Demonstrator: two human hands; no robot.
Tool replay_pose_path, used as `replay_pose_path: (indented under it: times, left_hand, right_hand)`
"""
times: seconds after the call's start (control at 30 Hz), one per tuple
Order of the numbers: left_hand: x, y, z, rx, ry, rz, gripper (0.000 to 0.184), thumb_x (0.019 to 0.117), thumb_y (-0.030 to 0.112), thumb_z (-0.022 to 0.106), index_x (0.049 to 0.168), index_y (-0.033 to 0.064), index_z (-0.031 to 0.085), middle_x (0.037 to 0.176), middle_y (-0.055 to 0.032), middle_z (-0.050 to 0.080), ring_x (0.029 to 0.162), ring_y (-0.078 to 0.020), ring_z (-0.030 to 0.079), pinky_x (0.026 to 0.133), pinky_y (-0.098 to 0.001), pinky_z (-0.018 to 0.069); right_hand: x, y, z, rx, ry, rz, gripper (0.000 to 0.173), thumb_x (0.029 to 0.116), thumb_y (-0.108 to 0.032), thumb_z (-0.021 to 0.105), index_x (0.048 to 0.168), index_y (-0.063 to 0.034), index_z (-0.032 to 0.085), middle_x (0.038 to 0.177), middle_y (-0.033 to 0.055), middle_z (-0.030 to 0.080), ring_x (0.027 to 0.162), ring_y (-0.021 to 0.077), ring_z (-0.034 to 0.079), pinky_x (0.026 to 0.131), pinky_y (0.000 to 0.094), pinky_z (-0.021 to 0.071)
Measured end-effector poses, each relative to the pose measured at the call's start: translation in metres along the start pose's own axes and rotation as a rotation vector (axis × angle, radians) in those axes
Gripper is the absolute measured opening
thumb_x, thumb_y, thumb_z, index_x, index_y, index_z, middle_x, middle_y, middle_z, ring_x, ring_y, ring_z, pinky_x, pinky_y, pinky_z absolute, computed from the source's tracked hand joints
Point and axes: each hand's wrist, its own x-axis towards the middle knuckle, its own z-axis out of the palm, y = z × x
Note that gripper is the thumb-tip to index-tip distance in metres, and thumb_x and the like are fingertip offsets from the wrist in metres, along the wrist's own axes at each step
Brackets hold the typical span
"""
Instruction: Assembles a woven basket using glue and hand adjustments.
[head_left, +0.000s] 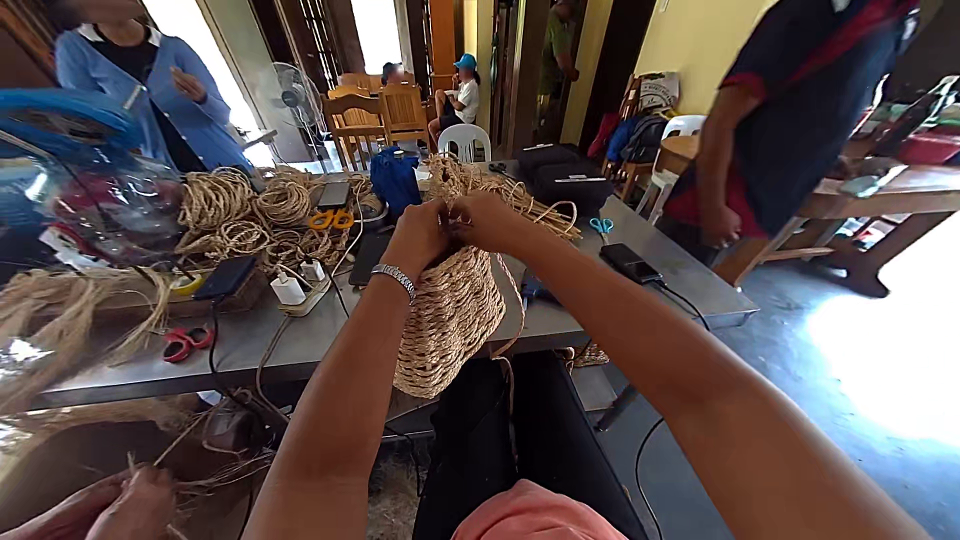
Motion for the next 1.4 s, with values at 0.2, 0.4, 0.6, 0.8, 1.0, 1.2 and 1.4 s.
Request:
replay_pose_path:
  times: [0.2,0.4,0.6,0.8,1.0,1.2,1.4]
  left_hand:
    - [0.001,0.003,-0.009,-0.001,-0.086,-0.007,0.028,0.0915,0.009,0.072,0.116,-0.0023,0.066,0.105,-0.0256,0.068,0.099,-0.0431,0.066,0.090,-0.0613,0.0505]
    - [0.006,-0.002,-0.028,-0.068,-0.217,-0.032,0.025,0.0932,0.008,0.072,0.117,0.0023,0.068,0.103,-0.0195,0.071,0.098,-0.0344,0.068,0.092,-0.0559,0.0513]
    - [0.004,0.001,-0.033,-0.023,-0.242,-0.054,0.028,0.0912,0.008,0.072,0.117,0.0004,0.066,0.103,-0.0213,0.070,0.098,-0.0366,0.067,0.091,-0.0578,0.0509]
    - [-0.025,-0.013,-0.054,-0.240,-0.255,-0.197,0.037,0.1079,0.035,0.054,0.111,-0.0008,0.066,0.091,-0.0162,0.069,0.073,-0.0232,0.071,0.072,-0.0434,0.0618]
    - [-0.048,-0.025,-0.071,-0.244,-0.206,-0.077,0.036,0.1082,0.033,0.053,0.098,0.0056,0.074,0.097,-0.0097,0.071,0.086,-0.0207,0.067,0.082,-0.0462,0.0544]
    - [-0.036,-0.041,-0.026,-0.514,-0.046,-0.114,0.023,0.0974,0.020,0.069,0.103,-0.0012,0.064,0.107,-0.0129,0.068,0.092,-0.0191,0.066,0.085,-0.0407,0.0550]
    - [-0.041,-0.039,0.008,-0.885,-0.058,0.044,0.046,0.1077,0.019,0.033,0.146,0.0049,0.055,0.148,-0.0106,0.056,0.131,-0.0195,0.057,0.106,-0.0421,0.0491]
  right_hand:
    - [-0.081,-0.026,0.022,0.170,0.425,-0.156,0.025,0.1016,-0.012,0.058,0.121,0.0000,0.069,0.120,0.0176,0.068,0.098,0.0268,0.069,0.086,0.0415,0.0588]
    - [-0.102,-0.068,0.066,0.321,0.293,-0.202,0.054,0.1042,-0.030,0.061,0.147,0.0001,0.048,0.148,0.0220,0.050,0.118,0.0289,0.065,0.094,0.0412,0.0585]
    - [-0.098,-0.074,0.064,0.280,0.308,-0.140,0.075,0.0854,-0.064,0.073,0.129,-0.0035,0.063,0.124,0.0188,0.057,0.099,0.0285,0.065,0.080,0.0445,0.0584]
    - [-0.101,-0.043,0.026,0.230,0.141,-0.174,0.059,0.0812,-0.061,0.078,0.097,-0.0052,0.066,0.113,0.0145,0.060,0.096,0.0255,0.065,0.080,0.0462,0.0575]
    - [-0.102,-0.001,0.012,0.169,0.134,-0.392,0.044,0.0820,-0.042,0.082,0.090,-0.0017,0.066,0.139,0.0187,0.056,0.105,0.0260,0.067,0.084,0.0446,0.0592]
    - [-0.108,-0.003,0.014,0.238,0.163,-0.308,0.047,0.0786,-0.043,0.084,0.098,-0.0051,0.065,0.143,0.0228,0.048,0.112,0.0277,0.063,0.084,0.0414,0.0589]
    - [-0.112,0.000,0.018,0.336,0.146,-0.177,0.054,0.0773,-0.048,0.086,0.105,-0.0048,0.067,0.139,0.0215,0.053,0.118,0.0284,0.061,0.090,0.0435,0.0572]
